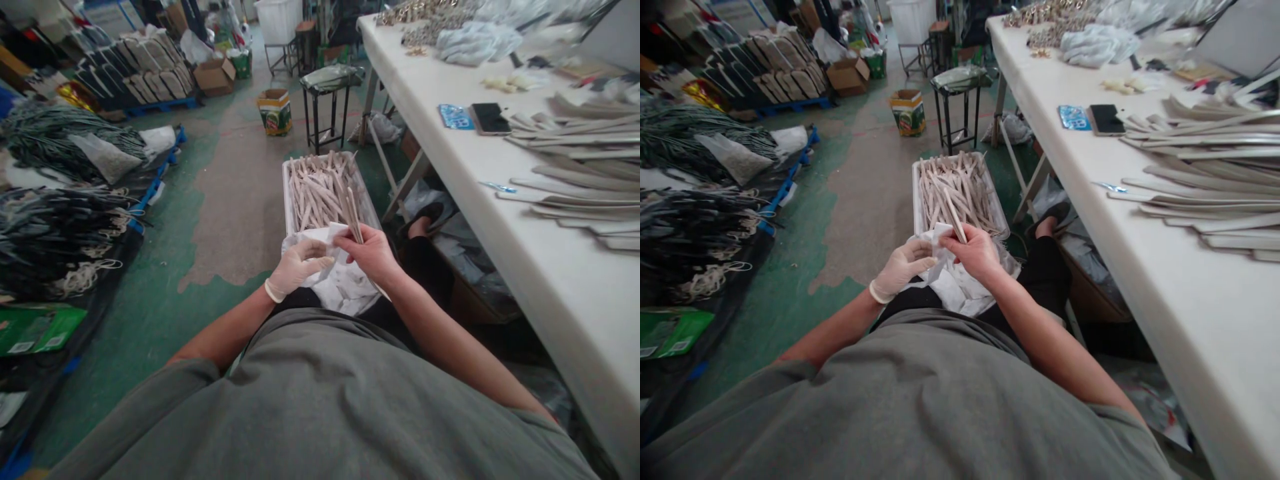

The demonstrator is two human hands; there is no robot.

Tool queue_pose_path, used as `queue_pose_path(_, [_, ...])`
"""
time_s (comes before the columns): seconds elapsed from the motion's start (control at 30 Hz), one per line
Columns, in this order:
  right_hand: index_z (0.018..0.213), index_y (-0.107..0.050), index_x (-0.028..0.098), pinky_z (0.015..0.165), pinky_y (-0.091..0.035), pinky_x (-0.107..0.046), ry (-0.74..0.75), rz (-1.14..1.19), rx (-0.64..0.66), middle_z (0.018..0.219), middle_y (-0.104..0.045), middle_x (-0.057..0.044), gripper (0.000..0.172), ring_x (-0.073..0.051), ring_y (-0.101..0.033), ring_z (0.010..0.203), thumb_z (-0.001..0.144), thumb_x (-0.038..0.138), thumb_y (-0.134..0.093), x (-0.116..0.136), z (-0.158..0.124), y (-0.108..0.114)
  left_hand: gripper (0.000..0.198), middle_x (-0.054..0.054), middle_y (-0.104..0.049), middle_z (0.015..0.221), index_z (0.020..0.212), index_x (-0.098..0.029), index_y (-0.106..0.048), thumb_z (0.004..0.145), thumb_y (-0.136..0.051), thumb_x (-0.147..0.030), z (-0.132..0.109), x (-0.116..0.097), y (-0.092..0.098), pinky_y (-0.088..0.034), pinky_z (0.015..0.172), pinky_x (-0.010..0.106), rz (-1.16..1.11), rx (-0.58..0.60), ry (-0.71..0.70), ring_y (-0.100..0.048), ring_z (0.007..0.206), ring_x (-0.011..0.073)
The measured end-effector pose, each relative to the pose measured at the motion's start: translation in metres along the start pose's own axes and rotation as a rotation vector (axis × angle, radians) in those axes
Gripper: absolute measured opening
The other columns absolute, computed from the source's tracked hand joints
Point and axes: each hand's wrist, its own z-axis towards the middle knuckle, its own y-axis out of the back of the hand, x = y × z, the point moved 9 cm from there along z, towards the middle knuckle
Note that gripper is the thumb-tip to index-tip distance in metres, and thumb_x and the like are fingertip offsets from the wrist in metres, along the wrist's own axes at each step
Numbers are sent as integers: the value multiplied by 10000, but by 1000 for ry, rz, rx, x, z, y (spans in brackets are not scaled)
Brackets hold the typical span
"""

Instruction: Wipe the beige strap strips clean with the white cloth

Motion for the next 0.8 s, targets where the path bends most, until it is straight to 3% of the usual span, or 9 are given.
queue_pose_path(0.17, [696,-657,195,363,-409,-204,67,-72,-114,627,-673,21,178,-82,-463,440,664,348,-741,11,12,21,343,-21,-585,675,762,-131,-638,662,-799,-417,28,15,-35,-359,589,227,-20,127,102,-506,613,92])
queue_pose_path(0.37, [695,-616,194,379,-419,-185,98,-81,-169,645,-676,19,170,-84,-492,477,673,308,-740,26,26,41,311,-19,-577,662,743,-119,-663,666,-772,-400,25,39,-60,-356,619,242,100,382,163,-495,640,103])
queue_pose_path(0.6, [740,-603,180,416,-425,-169,177,-111,-279,699,-661,23,128,-72,-521,516,753,221,-724,43,47,75,351,-18,-573,669,694,-127,-646,668,-786,-447,21,51,-68,-371,659,255,168,527,168,-488,673,118])
queue_pose_path(0.8, [720,-584,174,393,-384,-183,138,-61,-433,663,-652,24,146,-67,-496,490,798,91,-675,52,53,108,354,-21,-580,667,703,-139,-641,649,-798,-451,20,63,-63,-399,651,257,189,546,195,-514,663,129])
